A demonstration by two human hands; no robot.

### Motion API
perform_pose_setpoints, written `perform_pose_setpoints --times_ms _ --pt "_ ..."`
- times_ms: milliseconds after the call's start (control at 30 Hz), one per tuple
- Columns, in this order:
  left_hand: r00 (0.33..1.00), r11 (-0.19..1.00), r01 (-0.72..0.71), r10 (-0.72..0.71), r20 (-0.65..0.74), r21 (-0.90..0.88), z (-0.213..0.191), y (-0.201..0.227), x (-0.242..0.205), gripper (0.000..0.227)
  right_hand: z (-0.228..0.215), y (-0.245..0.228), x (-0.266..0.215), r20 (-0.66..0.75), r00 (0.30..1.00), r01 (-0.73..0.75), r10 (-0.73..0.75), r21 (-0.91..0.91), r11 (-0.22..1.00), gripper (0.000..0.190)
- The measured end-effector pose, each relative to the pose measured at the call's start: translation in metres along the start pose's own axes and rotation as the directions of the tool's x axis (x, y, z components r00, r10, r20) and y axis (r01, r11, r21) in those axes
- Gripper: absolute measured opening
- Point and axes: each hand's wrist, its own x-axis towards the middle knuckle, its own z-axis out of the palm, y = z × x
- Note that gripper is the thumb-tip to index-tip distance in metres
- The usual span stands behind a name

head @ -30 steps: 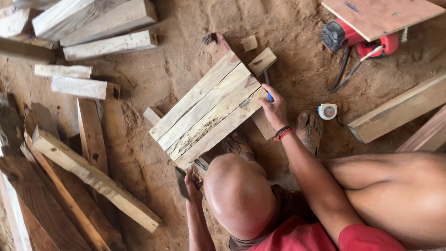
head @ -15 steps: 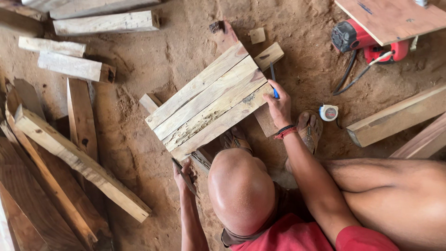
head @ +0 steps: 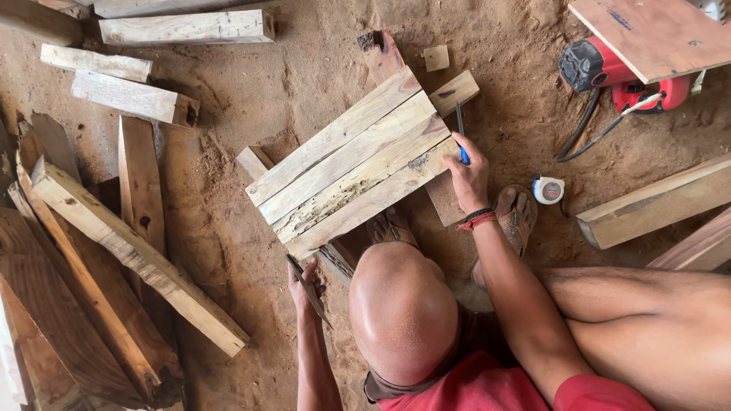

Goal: The person uses a metal ruler and a blue pen to draw straight lines on several wooden planks arranged on a small wooden stand. They repeatedly reposition the ruler and mark multiple lines across the planks.

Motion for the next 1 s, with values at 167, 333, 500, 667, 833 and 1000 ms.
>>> perform_pose_setpoints --times_ms 167,333,500,667,833,1000 --pt "1.000 1.000 0.000 0.000 0.004 0.028 0.000 0.001 -0.004 0.076 -0.001 0.004 0.001 0.006 0.999 -0.042 0.042 0.057 0.997 0.055" --pt "1.000 0.999 -0.014 0.013 0.022 0.034 -0.004 -0.003 -0.002 0.085 -0.003 0.007 0.002 0.002 1.000 -0.025 0.025 -0.020 0.999 0.054" --pt "0.999 1.000 -0.021 0.021 0.036 0.010 -0.011 -0.011 0.013 0.089 -0.004 0.005 0.001 0.019 0.998 -0.052 0.052 0.035 0.998 0.054" --pt "0.999 0.999 -0.014 0.015 0.045 -0.030 -0.020 -0.018 0.022 0.091 -0.003 0.002 -0.001 0.046 0.996 -0.074 0.070 0.076 0.994 0.056" --pt "0.999 0.999 -0.037 0.036 0.033 0.013 -0.021 -0.017 0.023 0.092 -0.002 0.001 0.000 0.056 0.995 -0.092 0.087 0.088 0.992 0.057" --pt "0.997 0.997 -0.064 0.062 0.047 0.043 -0.020 -0.016 0.019 0.093 -0.001 0.001 -0.001 0.045 0.997 -0.064 0.063 0.032 0.997 0.057"
